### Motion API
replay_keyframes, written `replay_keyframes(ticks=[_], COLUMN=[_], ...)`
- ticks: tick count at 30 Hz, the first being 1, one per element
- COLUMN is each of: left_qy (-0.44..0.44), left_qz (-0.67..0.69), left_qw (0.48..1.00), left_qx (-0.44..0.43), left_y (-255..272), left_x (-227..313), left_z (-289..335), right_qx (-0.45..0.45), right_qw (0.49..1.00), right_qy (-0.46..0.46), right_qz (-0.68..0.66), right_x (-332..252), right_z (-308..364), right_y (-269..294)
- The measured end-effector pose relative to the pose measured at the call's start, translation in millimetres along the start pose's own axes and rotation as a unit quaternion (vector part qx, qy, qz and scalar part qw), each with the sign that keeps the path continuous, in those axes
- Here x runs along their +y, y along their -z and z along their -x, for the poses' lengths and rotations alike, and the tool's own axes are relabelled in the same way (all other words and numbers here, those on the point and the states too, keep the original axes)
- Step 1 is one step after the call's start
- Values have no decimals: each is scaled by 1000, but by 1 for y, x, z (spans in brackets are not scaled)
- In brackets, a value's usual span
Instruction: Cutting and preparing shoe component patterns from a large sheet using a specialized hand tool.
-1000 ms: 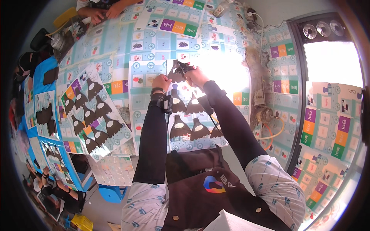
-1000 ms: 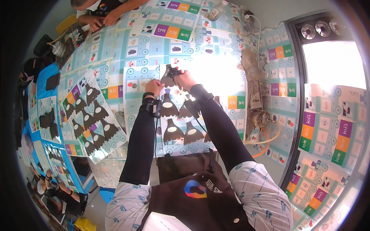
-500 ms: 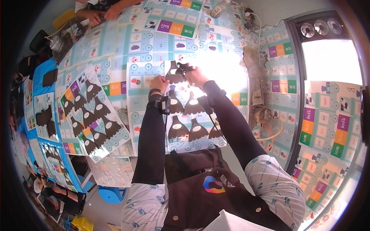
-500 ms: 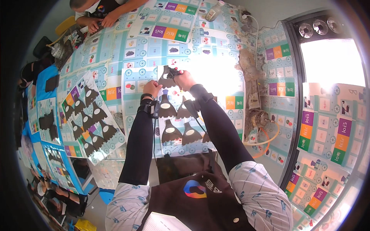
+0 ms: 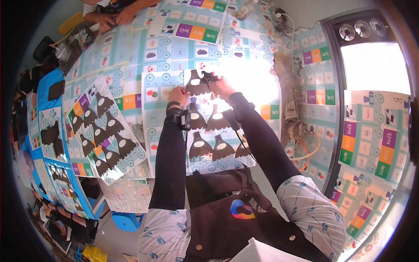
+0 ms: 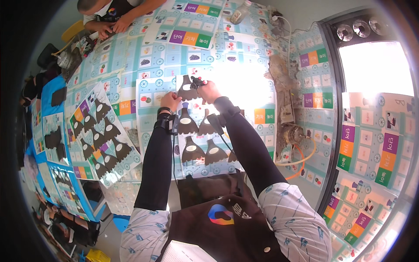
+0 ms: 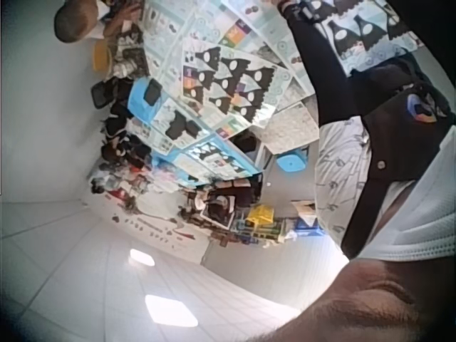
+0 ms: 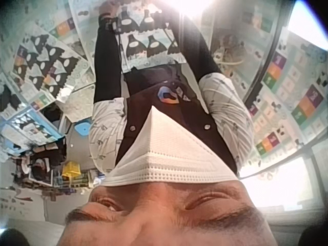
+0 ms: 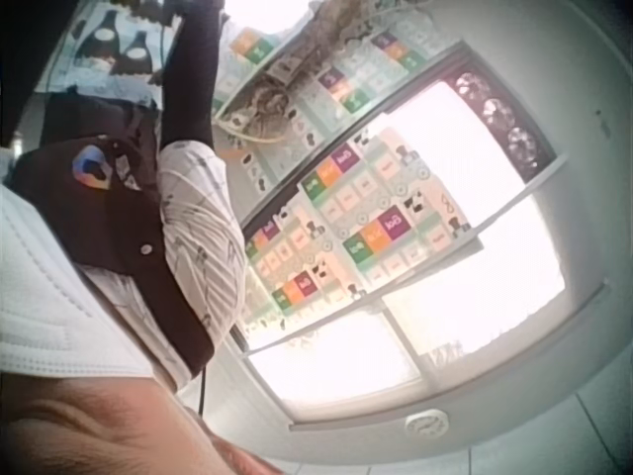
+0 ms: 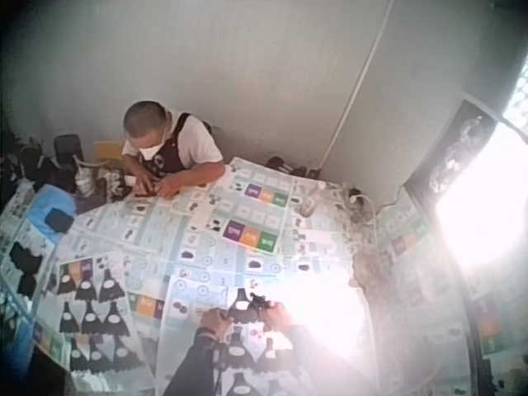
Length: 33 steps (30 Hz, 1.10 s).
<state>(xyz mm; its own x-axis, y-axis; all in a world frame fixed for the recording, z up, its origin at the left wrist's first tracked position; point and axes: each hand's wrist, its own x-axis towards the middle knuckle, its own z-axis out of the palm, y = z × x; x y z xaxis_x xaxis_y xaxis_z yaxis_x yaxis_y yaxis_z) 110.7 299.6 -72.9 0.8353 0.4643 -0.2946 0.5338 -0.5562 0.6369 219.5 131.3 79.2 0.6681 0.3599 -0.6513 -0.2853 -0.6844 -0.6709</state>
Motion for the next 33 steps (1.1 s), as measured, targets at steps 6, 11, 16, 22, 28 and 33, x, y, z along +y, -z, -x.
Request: replay_keyframes(ticks=[6,11,16,22,28,33], left_qy=[4,6,15,14,28,23], left_qz=[5,8,1,-1,4,11], left_qw=[1000,1000,1000,1000,999,999], left_qx=[-6,-9,-15,-16,-24,-20], left_y=[3,6,6,5,5,5], left_x=[2,5,6,4,5,4], left_z=[1,3,3,2,2,2], right_qx=[16,37,24,-1,-23,-5], right_qw=[1000,999,1000,1000,984,998], right_qy=[22,17,-7,9,68,15], right_qz=[-8,8,-14,-23,163,60], right_x=[5,5,4,11,26,21], right_z=[-7,-10,-5,-9,-15,-9], right_y=[1,1,6,9,9,1])
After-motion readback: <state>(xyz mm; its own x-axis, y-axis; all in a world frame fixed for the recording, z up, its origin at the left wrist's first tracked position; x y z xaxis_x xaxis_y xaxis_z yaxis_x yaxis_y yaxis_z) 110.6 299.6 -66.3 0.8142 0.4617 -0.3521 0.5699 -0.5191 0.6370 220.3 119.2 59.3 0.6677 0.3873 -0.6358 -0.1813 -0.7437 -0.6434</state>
